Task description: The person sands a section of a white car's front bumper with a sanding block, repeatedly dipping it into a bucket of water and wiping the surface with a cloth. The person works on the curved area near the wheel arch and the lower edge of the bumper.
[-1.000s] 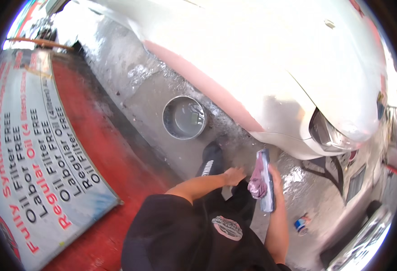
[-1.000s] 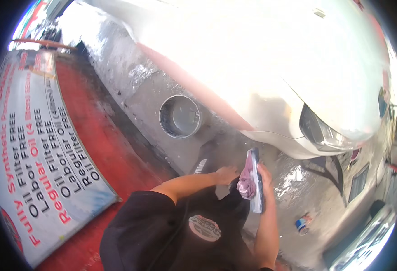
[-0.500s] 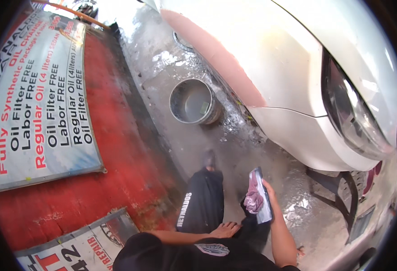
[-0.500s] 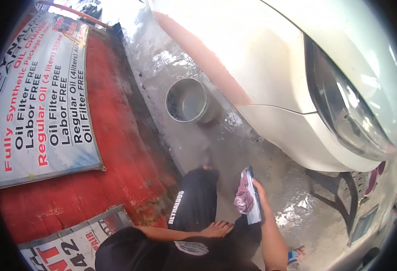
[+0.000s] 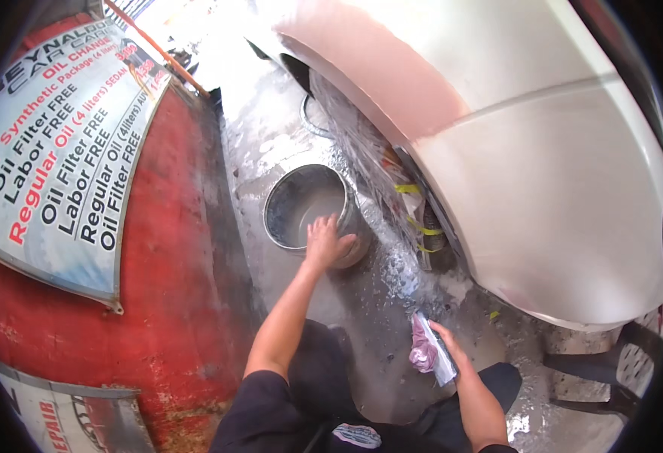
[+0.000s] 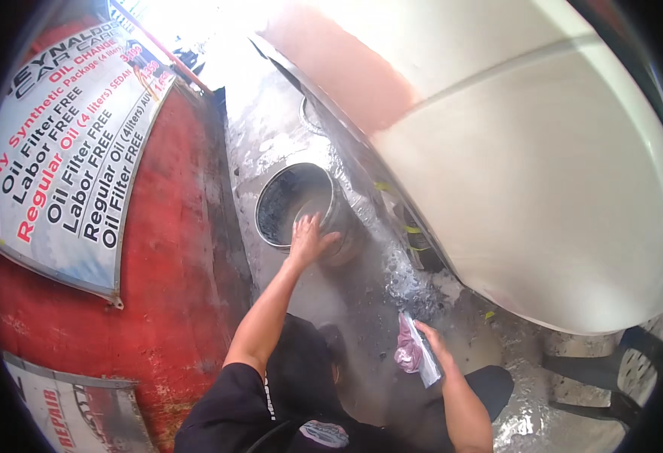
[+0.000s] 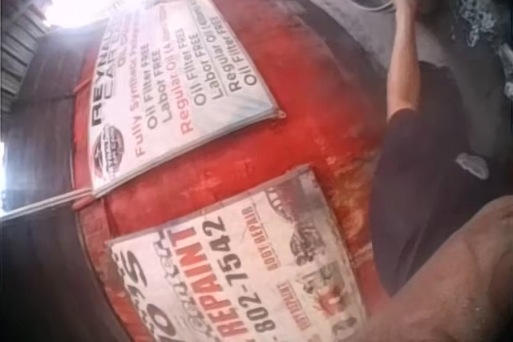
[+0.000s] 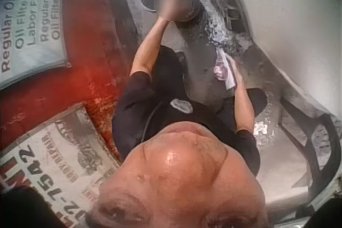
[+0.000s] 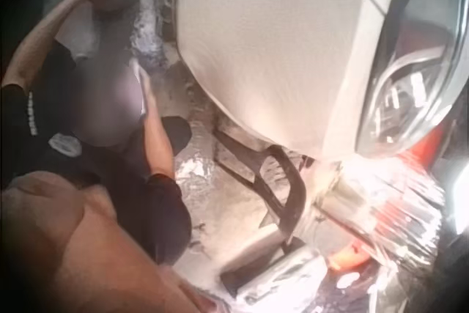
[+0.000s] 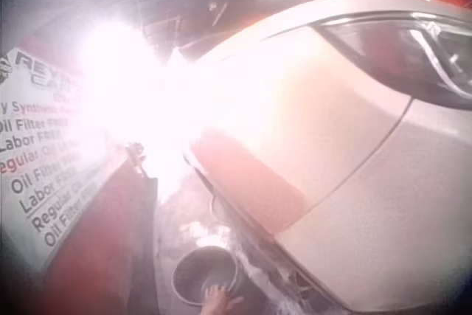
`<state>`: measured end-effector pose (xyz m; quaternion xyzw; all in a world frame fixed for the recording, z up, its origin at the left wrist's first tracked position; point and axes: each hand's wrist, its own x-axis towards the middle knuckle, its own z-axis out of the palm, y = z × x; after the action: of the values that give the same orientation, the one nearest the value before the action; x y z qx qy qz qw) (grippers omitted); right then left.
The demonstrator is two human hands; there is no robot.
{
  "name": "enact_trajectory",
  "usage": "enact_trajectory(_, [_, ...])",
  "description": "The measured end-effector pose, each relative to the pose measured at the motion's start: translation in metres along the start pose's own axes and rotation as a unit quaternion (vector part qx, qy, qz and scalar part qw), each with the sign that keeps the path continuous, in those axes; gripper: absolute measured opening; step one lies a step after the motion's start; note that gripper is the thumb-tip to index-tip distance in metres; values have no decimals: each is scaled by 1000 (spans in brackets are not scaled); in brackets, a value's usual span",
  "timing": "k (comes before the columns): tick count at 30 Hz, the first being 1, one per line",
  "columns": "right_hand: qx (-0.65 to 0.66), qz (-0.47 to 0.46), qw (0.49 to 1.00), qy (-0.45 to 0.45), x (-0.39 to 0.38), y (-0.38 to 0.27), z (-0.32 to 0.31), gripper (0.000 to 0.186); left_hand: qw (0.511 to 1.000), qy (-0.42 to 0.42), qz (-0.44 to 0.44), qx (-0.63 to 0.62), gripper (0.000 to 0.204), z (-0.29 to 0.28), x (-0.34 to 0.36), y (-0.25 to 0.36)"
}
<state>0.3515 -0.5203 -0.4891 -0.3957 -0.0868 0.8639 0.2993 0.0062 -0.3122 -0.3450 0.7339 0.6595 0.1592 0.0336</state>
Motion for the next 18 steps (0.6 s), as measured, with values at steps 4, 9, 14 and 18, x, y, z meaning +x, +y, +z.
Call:
enact_trajectory(4, [-148,-123,981,29,38,2,-37,42,995,-41,-95,4,38,43,0,-24])
enact_trajectory(9, [-228,-206,950,48,-6,-37,-10,51,984,19,-151,91,35,59,17,-17])
enact_trajectory(14, [-220,-193,956,28,-56,-32,15,58,980,39,-160,113,38,68,4,-15])
enact_trajectory(18, [-228,-205,952,10,-68,-28,10,66,977,18,-175,119,36,65,-5,1])
